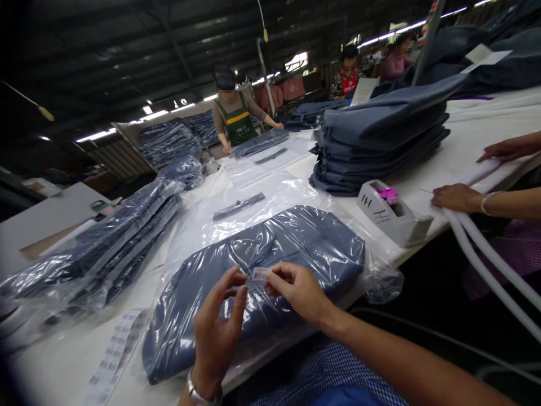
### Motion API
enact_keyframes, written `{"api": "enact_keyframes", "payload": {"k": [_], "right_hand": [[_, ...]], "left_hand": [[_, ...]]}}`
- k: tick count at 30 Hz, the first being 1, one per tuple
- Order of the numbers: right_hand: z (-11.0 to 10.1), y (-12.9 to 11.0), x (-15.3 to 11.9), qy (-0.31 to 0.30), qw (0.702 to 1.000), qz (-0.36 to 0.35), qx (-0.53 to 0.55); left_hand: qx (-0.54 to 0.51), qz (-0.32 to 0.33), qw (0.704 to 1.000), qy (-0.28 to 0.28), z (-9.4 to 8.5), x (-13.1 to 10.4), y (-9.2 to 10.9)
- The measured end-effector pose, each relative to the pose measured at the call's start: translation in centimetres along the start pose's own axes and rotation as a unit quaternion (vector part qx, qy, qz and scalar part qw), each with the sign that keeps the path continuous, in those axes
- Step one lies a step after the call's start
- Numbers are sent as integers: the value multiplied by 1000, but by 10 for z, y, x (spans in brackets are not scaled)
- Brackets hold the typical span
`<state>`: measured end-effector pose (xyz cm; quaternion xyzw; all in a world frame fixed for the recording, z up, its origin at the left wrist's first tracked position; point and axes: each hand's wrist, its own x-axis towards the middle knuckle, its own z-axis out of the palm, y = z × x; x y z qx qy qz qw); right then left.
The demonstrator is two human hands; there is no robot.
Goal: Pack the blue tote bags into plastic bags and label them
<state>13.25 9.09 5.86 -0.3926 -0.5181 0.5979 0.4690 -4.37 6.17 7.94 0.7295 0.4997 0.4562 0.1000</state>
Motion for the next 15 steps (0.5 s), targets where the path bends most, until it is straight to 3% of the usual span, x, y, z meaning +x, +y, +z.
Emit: {"api": "enact_keyframes", "payload": {"k": [2,5,9,15], "right_hand": [[-12,-7,13,-19,998,6,-51],[-23,-16,32,-56,993,11,-102],[-27,-14,53,-90,982,3,-164],[-24,1,81,-43,981,-19,-190]], "left_hand": [[-80,-116,990,-33,6,16,-4],[-196,-208,955,-74,14,36,-15],[-256,-251,930,-82,22,48,-31],[-298,-298,906,-49,25,57,-42]]}}
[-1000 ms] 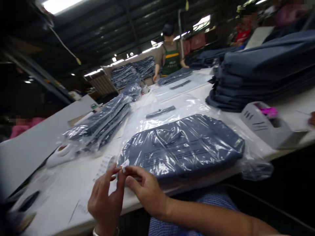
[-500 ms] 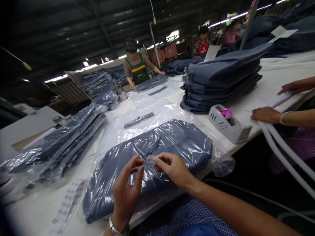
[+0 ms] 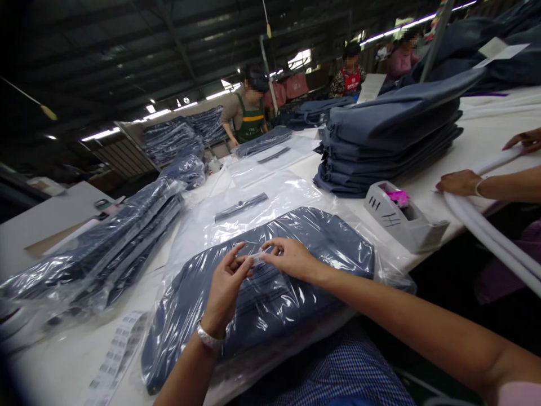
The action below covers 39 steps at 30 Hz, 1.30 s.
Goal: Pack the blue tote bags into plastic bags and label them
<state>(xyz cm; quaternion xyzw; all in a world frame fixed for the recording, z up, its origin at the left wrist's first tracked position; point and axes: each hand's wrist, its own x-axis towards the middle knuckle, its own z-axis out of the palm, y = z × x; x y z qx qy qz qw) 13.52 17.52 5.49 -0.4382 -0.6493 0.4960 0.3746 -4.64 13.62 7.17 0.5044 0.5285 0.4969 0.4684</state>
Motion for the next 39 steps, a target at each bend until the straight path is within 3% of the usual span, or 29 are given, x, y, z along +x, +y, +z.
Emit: {"api": "enact_keyframes", "payload": {"k": [6,8,11,13,19,28,39], "right_hand": [[3,4,23,-25,999,35,3],[3,6,30,-15,999,44,-26],[5,11,37,-10,997,42,-71],[7,13,40,-17,995,47,-88],[12,18,45,-17,990,69,-124],[16,26,52,-28,984,62,-165],[18,31,50,-14,983,56,-175]], "left_hand": [[35,1,999,-21,-14,16,-9],[116,31,993,3,-20,19,-15],[254,107,959,67,-27,19,-21],[298,140,941,81,-29,18,-23],[332,167,927,53,-27,16,-27],[444,204,873,5,-24,20,-28],[463,197,864,-11,-22,24,-34]]}}
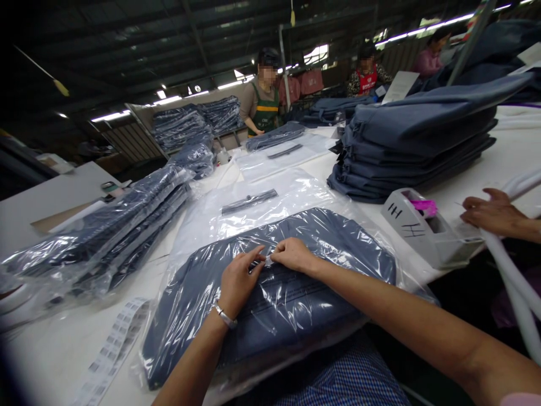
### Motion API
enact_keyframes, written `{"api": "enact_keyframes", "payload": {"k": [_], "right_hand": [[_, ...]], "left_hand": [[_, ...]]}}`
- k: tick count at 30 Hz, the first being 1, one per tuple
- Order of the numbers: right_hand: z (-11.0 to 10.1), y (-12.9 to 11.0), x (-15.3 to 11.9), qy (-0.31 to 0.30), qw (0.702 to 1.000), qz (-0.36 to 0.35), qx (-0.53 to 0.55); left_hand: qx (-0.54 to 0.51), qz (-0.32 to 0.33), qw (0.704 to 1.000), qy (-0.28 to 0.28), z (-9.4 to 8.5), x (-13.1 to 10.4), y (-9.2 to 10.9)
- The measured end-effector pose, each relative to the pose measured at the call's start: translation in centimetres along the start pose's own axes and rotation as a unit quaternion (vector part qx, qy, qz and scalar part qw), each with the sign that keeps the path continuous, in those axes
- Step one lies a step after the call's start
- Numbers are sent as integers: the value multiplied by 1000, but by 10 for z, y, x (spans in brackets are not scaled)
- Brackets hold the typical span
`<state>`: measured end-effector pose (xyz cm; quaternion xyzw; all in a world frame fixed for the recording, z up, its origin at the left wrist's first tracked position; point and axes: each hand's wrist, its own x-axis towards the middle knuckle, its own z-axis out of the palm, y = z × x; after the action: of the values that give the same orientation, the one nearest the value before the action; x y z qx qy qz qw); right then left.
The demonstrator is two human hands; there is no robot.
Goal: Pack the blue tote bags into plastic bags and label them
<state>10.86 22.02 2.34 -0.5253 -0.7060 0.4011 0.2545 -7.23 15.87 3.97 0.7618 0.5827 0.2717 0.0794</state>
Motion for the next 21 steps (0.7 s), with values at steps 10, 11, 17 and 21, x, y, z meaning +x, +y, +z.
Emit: {"api": "enact_keyframes", "payload": {"k": [10,11,17,21], "right_hand": [[1,-3,-1,-6,995,-14,-97],[2,-4,-2,-4,994,-17,-112],[8,-9,-4,28,973,-46,-224],[-6,-14,-23,64,948,-70,-305]], "left_hand": [[11,-2,1000,-23,4,-1,0],[16,-3,999,-28,5,-1,-1],[46,6,998,-50,13,-3,-7],[62,20,997,-51,8,-3,-7]]}}
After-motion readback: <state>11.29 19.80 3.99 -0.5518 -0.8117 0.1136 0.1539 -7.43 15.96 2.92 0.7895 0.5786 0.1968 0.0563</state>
